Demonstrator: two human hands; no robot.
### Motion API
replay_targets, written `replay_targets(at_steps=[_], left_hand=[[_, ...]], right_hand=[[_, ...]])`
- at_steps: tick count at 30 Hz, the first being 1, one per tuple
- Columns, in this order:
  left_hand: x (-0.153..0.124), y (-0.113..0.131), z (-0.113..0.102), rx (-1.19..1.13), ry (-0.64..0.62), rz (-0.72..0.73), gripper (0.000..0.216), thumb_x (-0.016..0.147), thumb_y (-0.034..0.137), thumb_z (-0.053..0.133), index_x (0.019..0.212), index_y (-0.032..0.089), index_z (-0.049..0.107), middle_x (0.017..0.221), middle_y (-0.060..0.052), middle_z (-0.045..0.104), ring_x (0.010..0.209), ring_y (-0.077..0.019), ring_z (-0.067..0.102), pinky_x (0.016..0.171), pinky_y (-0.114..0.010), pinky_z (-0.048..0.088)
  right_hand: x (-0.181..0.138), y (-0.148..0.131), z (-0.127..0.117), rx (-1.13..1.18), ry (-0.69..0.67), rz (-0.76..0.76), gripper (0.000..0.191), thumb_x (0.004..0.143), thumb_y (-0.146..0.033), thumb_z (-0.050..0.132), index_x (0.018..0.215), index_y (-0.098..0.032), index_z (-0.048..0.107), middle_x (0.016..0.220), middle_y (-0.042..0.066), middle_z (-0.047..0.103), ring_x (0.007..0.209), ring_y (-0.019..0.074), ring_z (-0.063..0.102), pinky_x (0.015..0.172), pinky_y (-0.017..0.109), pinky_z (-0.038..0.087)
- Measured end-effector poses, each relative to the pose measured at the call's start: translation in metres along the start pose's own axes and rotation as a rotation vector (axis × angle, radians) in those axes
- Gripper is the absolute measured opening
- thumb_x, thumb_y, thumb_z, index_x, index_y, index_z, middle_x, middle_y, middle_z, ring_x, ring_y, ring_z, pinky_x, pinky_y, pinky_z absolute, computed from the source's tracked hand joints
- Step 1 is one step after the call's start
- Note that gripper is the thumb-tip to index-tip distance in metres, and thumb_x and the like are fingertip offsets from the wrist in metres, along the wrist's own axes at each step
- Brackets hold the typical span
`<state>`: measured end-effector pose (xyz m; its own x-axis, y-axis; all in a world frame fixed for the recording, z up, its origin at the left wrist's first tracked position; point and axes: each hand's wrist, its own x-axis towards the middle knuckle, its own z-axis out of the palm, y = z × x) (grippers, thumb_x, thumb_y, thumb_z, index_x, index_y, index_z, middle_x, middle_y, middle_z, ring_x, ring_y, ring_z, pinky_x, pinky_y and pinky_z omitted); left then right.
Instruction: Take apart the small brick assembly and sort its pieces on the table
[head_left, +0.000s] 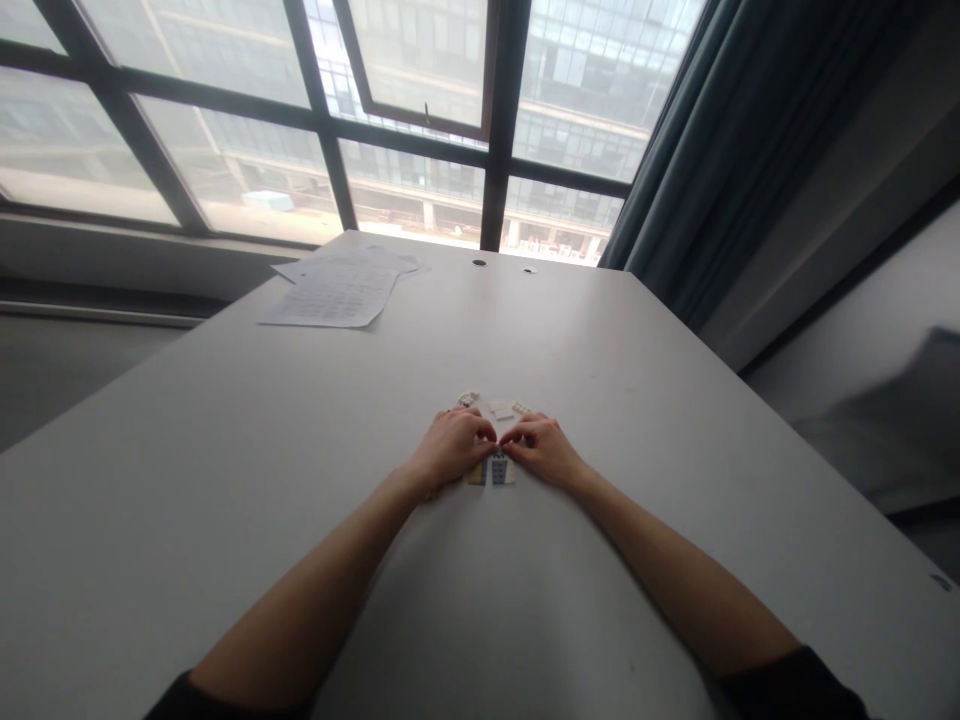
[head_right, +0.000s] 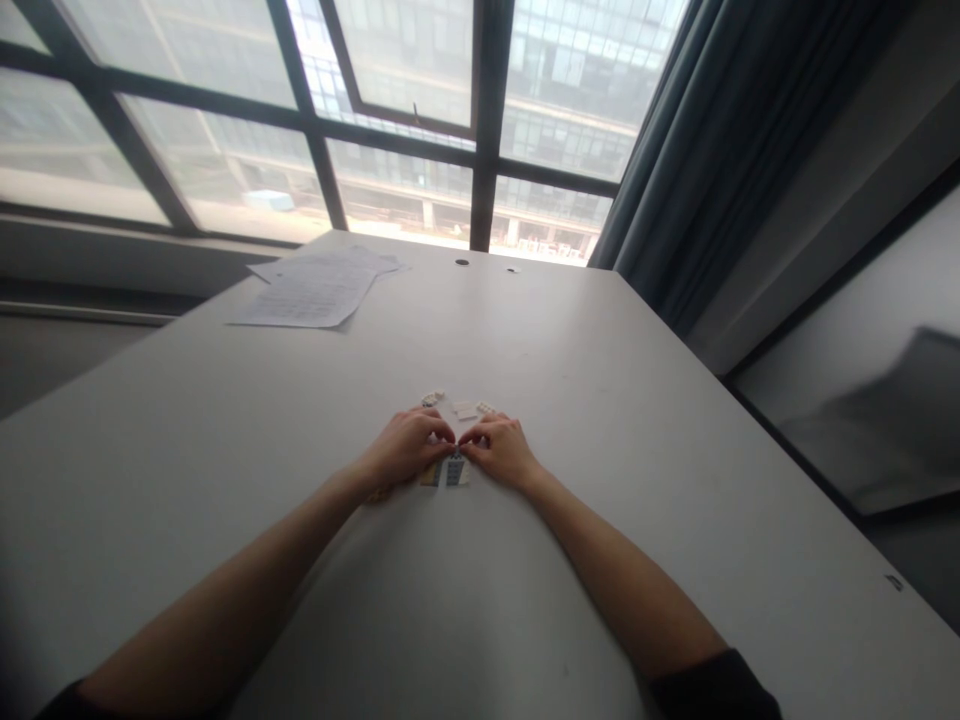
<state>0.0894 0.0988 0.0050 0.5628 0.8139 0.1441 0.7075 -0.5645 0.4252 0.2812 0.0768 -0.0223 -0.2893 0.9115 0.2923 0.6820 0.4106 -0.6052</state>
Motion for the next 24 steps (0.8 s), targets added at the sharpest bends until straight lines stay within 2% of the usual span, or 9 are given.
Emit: replay_targets(at_steps=[3,7,12,16,19,24], left_hand=[[0.0,-0.001,-0.001,-0.005,0.008,0.0,0.017,0.079,0.033,0.06,0.086,0.024,0.073,0.086,-0.004,0.069,0.087,-0.0212,0.06,0.079,-0.032,0.043],[0.001,-0.011,-0.008,-0.016,0.083,-0.015,0.021,0.081,0.036,0.058,0.088,0.023,0.072,0.087,-0.003,0.068,0.087,-0.0208,0.059,0.08,-0.032,0.043],[0.008,-0.027,-0.013,0.047,0.178,-0.104,0.025,0.083,0.037,0.056,0.095,0.023,0.072,0.092,-0.005,0.068,0.091,-0.0228,0.057,0.084,-0.035,0.043],[0.015,-0.024,-0.004,0.16,0.147,-0.057,0.028,0.083,0.026,0.054,0.107,0.029,0.068,0.111,-0.005,0.064,0.105,-0.0265,0.05,0.09,-0.041,0.038],[0.019,-0.018,0.002,0.234,0.115,0.032,0.029,0.086,0.022,0.049,0.105,0.032,0.069,0.118,-0.006,0.06,0.109,-0.0264,0.046,0.091,-0.042,0.035],[0.017,-0.016,-0.001,0.247,0.105,0.101,0.023,0.086,0.021,0.048,0.086,0.024,0.072,0.104,-0.008,0.065,0.101,-0.0264,0.049,0.089,-0.043,0.034]], right_hand=[[0.0,0.001,0.0,0.054,0.023,0.021,0.008,0.077,-0.024,0.068,0.082,-0.023,0.075,0.073,0.001,0.064,0.072,0.0145,0.055,0.071,0.027,0.042],[0.001,0.01,-0.005,0.138,0.145,0.113,0.014,0.08,-0.022,0.063,0.091,-0.02,0.072,0.08,0.002,0.062,0.068,0.0133,0.054,0.069,0.027,0.045],[0.007,0.021,-0.012,-0.051,0.251,0.172,0.021,0.079,-0.02,0.063,0.099,-0.02,0.071,0.09,0.005,0.062,0.08,0.0172,0.055,0.08,0.032,0.045],[0.01,0.011,-0.005,-0.201,0.148,0.104,0.023,0.082,-0.022,0.061,0.103,-0.023,0.07,0.096,0.005,0.062,0.095,0.0198,0.052,0.09,0.034,0.04],[0.012,0.002,0.002,-0.248,0.066,0.062,0.022,0.084,-0.025,0.059,0.104,-0.026,0.07,0.101,0.005,0.063,0.099,0.0205,0.051,0.09,0.034,0.038],[0.012,0.003,-0.001,-0.231,0.054,0.018,0.015,0.084,-0.023,0.06,0.093,-0.025,0.072,0.102,0.004,0.067,0.1,0.0214,0.052,0.093,0.037,0.035]])
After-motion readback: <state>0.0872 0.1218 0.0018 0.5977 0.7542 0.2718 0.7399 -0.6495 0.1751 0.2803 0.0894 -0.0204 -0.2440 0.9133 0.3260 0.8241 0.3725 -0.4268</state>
